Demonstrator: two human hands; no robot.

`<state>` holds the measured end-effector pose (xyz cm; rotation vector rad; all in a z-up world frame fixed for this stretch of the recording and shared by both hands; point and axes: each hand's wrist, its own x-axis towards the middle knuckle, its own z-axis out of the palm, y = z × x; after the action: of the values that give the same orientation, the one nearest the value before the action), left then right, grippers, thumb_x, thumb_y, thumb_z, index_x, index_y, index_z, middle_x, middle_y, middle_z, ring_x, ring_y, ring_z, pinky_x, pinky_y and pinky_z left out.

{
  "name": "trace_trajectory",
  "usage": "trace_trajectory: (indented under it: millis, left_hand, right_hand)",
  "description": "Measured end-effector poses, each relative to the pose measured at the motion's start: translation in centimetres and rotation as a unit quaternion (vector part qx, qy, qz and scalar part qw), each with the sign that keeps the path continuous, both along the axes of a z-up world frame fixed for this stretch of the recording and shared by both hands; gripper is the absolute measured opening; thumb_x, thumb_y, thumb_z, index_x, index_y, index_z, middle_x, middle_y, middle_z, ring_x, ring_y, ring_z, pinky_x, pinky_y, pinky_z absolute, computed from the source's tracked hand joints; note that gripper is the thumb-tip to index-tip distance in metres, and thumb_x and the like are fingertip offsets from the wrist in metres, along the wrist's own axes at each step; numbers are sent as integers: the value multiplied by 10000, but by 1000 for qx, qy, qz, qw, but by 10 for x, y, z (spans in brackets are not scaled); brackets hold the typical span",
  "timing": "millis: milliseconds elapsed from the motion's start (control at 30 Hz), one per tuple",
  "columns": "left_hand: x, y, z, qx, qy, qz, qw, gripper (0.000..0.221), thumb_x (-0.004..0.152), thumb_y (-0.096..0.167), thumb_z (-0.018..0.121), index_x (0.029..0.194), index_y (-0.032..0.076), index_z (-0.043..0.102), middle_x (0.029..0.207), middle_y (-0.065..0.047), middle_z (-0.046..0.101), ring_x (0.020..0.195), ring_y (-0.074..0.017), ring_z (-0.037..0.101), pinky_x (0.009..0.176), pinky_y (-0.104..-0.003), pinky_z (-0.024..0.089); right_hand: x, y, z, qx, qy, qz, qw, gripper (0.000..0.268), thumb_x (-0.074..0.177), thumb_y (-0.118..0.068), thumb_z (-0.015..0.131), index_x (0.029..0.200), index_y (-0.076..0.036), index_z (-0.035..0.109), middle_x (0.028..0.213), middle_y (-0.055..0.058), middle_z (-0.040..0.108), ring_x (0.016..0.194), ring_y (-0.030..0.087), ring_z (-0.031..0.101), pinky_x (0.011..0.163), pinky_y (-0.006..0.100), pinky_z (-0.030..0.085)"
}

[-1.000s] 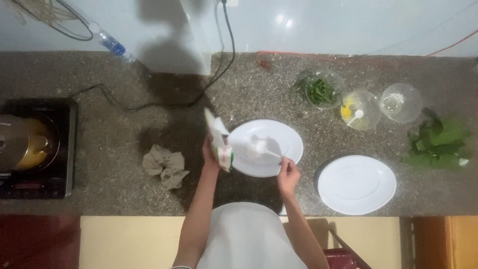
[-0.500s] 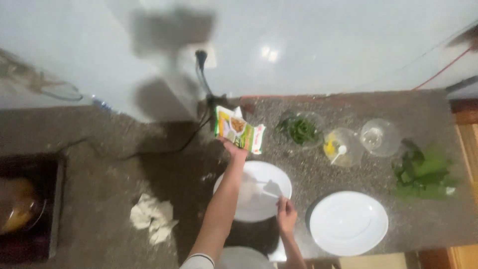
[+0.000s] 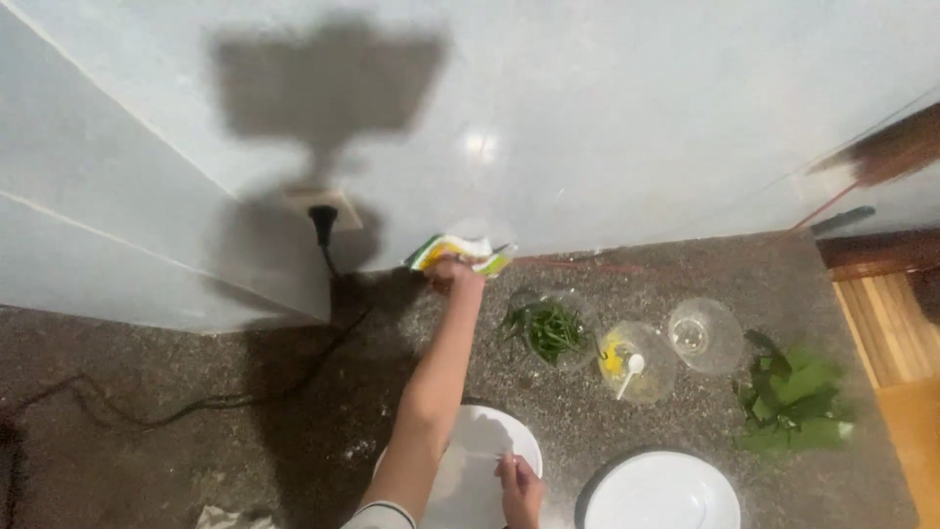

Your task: Pouring powder from a packet onto a plate and spreading it evenly with fingers.

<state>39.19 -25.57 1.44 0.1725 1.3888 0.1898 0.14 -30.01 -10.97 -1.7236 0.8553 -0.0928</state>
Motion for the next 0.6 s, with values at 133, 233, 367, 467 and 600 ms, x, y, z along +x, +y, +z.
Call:
trace_trajectory:
  millis: [133,233,367,467,600]
  left_hand:
    - [-22,9,27,-35,-138,-38,989,408,1024,360,254,899,82,525,899,-78,590,818,-235,630,699,-366,617]
    - [-33,18,50,-52,-135,-36,989,417,1021,325,207,1118,40,495,1082,-172,555,1041,-301,592,958,-453,527]
    - [-28,11,-97,-81,-315,-80,942,366,916,405,441,1065,92,560,994,-121,605,880,-273,614,768,-439,541]
    - [-90,48,-120,-52,-395,-154,904,393,829,423,547,1095,136,593,1016,-128,625,915,-308,591,784,-472,474]
    - [-262,126,-85,578,-103,-325,742,386,782,48,685,1134,157,567,1250,-70,414,1142,-236,490,919,-405,483]
  right_hand:
    - [-2,-2,23,-41,100,60,992,350,855,-376,508,609,-140,587,557,-15,564,598,120,516,618,257,388]
    - [-3,-3,26,-51,78,52,994,382,876,-395,497,596,-142,558,569,-27,581,550,98,467,538,245,344]
    - [-26,-15,11,-104,79,50,990,361,872,-388,479,639,-142,601,607,13,614,621,140,547,630,300,410]
    - [-22,-15,39,-48,80,6,996,403,890,-419,483,736,-85,649,725,40,667,728,149,595,693,317,453]
    - [-50,-37,21,45,109,-16,993,298,989,-296,495,900,-50,639,796,80,573,787,192,543,726,364,436]
